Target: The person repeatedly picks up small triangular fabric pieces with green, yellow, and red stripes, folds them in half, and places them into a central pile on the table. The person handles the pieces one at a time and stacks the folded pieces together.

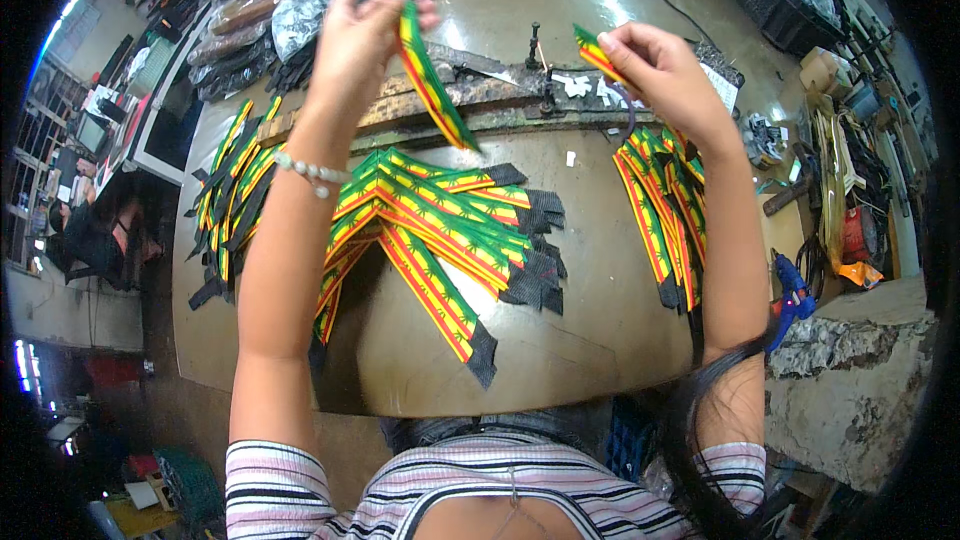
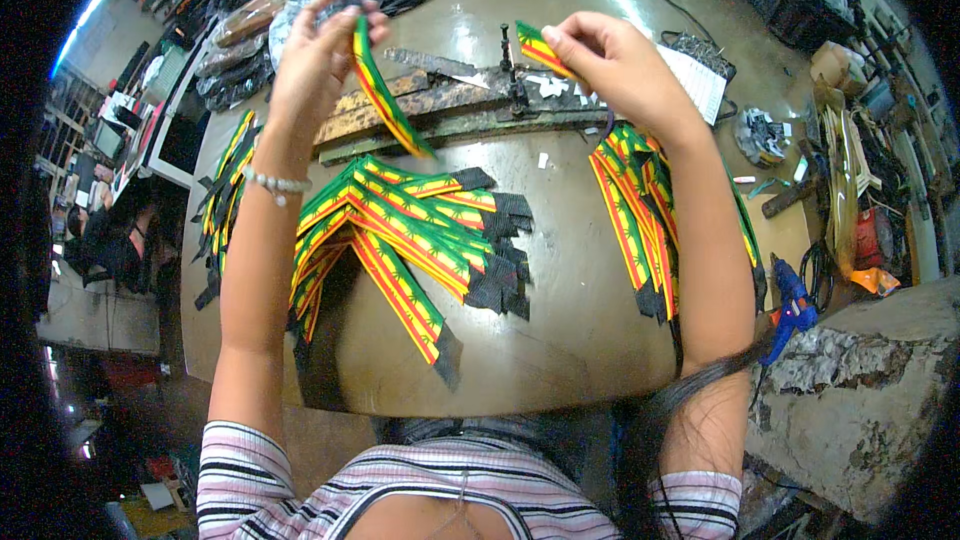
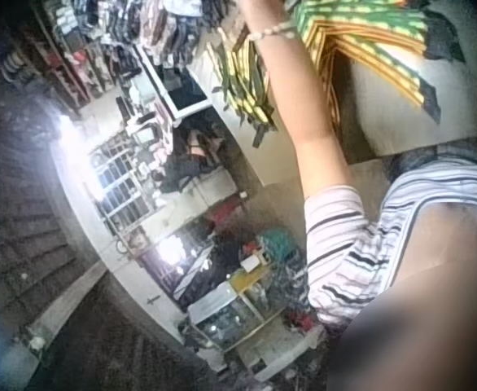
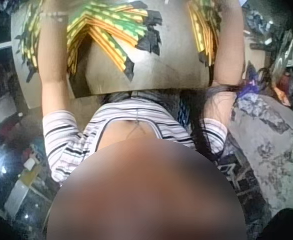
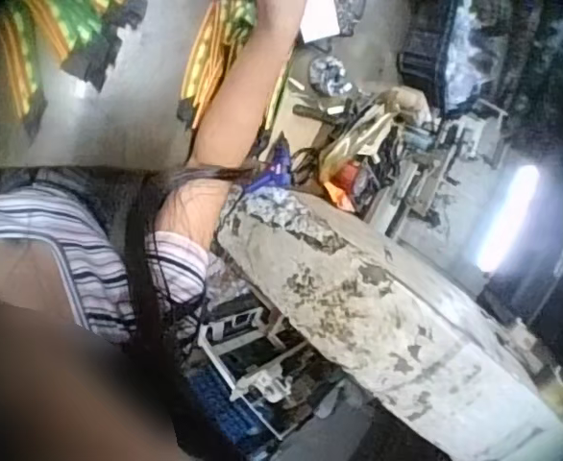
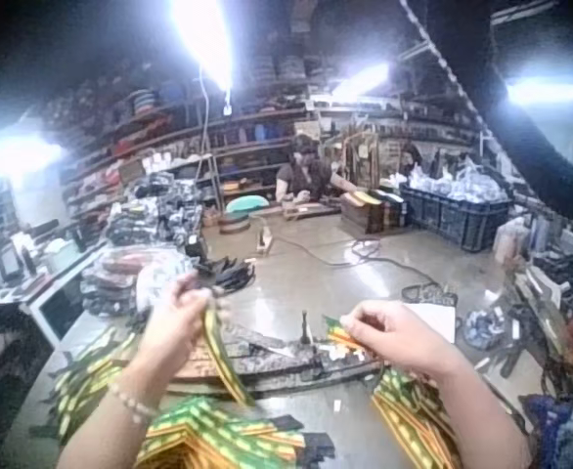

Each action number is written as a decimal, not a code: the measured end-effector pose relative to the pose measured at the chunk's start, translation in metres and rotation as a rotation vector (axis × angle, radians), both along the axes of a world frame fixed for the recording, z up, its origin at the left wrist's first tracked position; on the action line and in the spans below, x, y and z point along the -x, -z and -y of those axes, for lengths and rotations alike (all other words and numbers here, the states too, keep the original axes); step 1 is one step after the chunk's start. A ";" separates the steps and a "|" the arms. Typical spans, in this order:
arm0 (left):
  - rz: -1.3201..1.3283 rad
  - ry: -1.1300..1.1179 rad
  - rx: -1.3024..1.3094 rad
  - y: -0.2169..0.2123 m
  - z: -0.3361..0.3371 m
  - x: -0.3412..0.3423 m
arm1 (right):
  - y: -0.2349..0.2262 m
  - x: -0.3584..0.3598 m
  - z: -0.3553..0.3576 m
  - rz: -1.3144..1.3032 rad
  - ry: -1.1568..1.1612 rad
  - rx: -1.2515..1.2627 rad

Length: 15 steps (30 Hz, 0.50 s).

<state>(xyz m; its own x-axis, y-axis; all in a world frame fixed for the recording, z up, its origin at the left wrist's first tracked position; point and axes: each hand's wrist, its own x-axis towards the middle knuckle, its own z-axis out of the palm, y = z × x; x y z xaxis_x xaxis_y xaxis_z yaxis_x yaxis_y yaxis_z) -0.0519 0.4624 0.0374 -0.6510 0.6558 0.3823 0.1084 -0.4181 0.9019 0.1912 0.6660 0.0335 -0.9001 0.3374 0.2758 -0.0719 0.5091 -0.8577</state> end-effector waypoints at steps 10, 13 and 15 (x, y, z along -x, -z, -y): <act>-1.420 -0.168 0.660 0.083 0.068 0.046 | -0.004 -0.028 -0.001 0.148 0.236 -0.048; -1.389 -0.109 0.638 0.077 0.064 0.035 | -0.005 -0.028 -0.002 0.089 0.290 -0.290; -1.449 -0.032 0.596 0.065 0.057 0.033 | -0.006 -0.023 -0.003 0.053 0.284 -0.452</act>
